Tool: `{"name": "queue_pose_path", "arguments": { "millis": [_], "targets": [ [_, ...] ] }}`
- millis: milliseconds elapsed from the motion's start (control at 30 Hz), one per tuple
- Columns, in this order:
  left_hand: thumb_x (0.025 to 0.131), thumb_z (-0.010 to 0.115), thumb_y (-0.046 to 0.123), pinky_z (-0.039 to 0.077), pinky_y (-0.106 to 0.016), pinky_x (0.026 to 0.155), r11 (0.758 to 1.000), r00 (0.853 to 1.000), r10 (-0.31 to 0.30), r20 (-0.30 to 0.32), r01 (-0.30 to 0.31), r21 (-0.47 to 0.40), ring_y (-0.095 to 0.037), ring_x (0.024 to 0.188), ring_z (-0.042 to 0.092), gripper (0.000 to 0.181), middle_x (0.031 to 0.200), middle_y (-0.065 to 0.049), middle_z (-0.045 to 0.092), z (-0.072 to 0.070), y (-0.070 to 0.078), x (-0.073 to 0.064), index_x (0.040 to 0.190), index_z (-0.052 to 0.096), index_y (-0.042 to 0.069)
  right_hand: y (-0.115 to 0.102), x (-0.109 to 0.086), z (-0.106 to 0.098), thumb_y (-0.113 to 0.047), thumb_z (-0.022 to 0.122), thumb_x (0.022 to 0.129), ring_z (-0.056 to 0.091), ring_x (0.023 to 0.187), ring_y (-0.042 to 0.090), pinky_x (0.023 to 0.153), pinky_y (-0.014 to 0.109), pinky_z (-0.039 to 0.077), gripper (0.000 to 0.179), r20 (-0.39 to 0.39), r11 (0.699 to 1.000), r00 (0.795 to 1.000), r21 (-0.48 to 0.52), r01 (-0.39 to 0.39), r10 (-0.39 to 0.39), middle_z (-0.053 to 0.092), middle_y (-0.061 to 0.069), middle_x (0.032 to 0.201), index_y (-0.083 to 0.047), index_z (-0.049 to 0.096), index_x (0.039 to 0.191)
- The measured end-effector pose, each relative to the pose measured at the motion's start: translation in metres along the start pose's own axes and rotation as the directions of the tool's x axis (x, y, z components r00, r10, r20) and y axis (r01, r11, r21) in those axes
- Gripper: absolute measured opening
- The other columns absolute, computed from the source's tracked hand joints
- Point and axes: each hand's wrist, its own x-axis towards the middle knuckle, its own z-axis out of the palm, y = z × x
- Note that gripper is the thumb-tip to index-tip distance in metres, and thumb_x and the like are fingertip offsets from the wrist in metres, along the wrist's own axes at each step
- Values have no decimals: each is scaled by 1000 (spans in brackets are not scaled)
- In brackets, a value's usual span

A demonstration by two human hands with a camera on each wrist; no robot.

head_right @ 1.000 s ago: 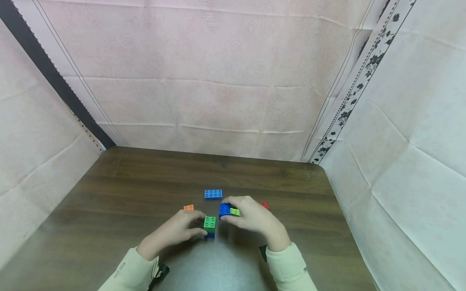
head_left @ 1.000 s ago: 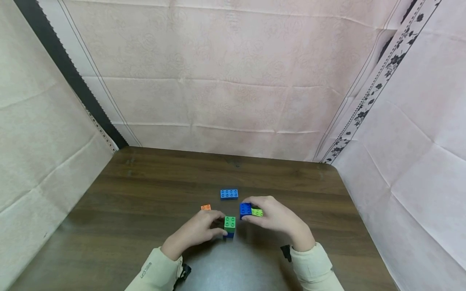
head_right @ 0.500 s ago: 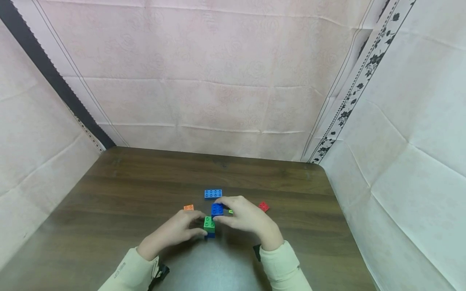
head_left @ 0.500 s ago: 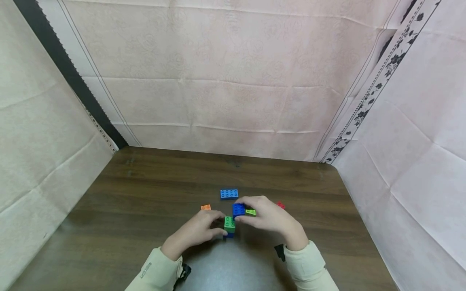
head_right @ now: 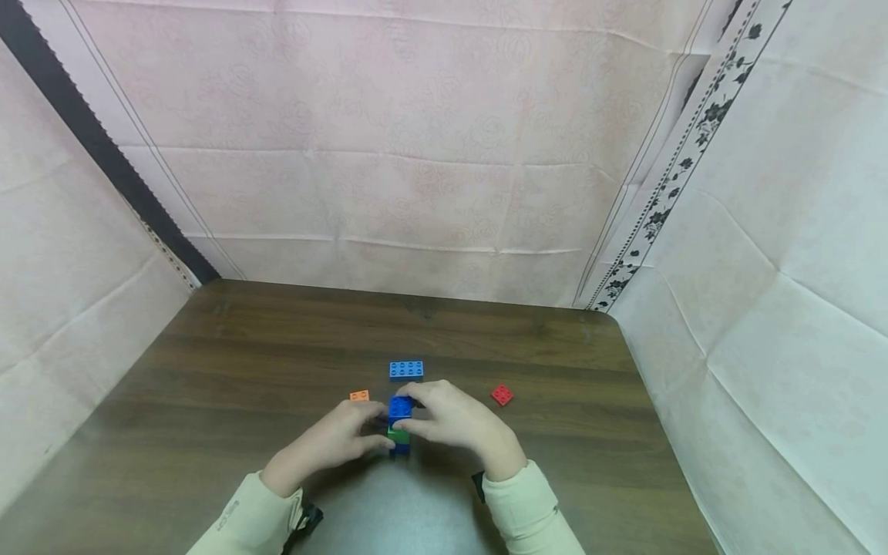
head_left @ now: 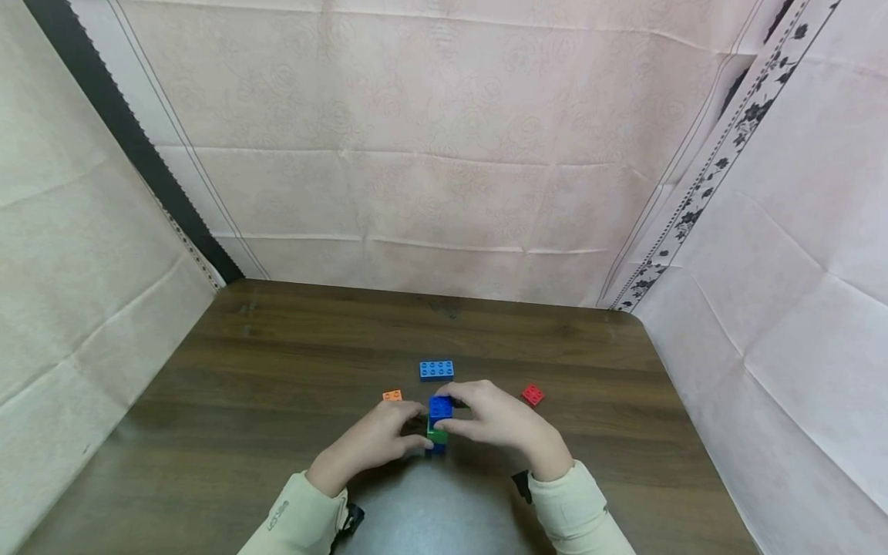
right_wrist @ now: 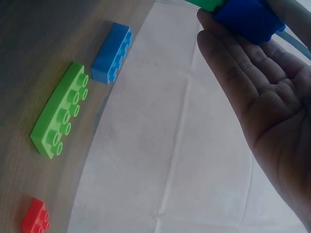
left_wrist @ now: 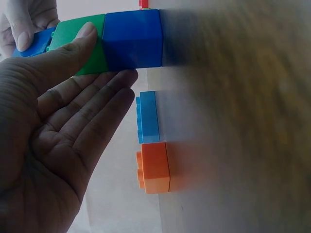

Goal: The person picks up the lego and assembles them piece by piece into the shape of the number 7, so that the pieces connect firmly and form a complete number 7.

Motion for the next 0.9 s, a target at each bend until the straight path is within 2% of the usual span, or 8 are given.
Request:
{"name": "queue_pose_path", "arguments": {
  "millis": [133, 267, 533, 900],
  "targets": [
    [94, 72, 38, 56, -35, 89, 1000, 1000, 7, 1, -7, -17, -13, 106, 66, 39, 114, 6, 70, 0, 0, 0, 124, 67, 14, -1, 0, 1, -26, 71, 96, 65, 95, 8, 88, 36, 57, 30, 8, 1000, 1000, 13, -11, 11, 69, -8, 106, -12, 64, 122],
    [94, 72, 38, 56, -34, 89, 1000, 1000, 5, 3, -5, -27, -12, 106, 66, 39, 114, 8, 69, 0, 1, 0, 124, 67, 15, -1, 0, 1, -26, 72, 95, 66, 96, 8, 88, 36, 57, 32, 10, 1000, 1000, 11, -23, 22, 69, -6, 108, -12, 64, 123],
    [94, 72, 38, 55, -33, 89, 999, 1000, -1, 7, 2, -32, -8, 105, 65, 38, 113, 11, 69, 0, 1, -1, 124, 67, 17, 0, 0, 3, -27, 74, 94, 65, 93, 7, 83, 23, 56, 36, 14, 999, 999, -10, -40, 40, 70, -5, 109, -11, 63, 125],
    [93, 72, 38, 56, -33, 89, 1000, 1000, -4, 4, 4, -16, -9, 105, 65, 38, 114, 10, 69, 0, 0, 0, 124, 68, 17, 1, 1, 7, -30, 76, 92, 65, 86, 4, 76, 21, 56, 41, 5, 997, 997, -23, -79, 79, 72, -2, 108, -9, 64, 125]
  ]
}}
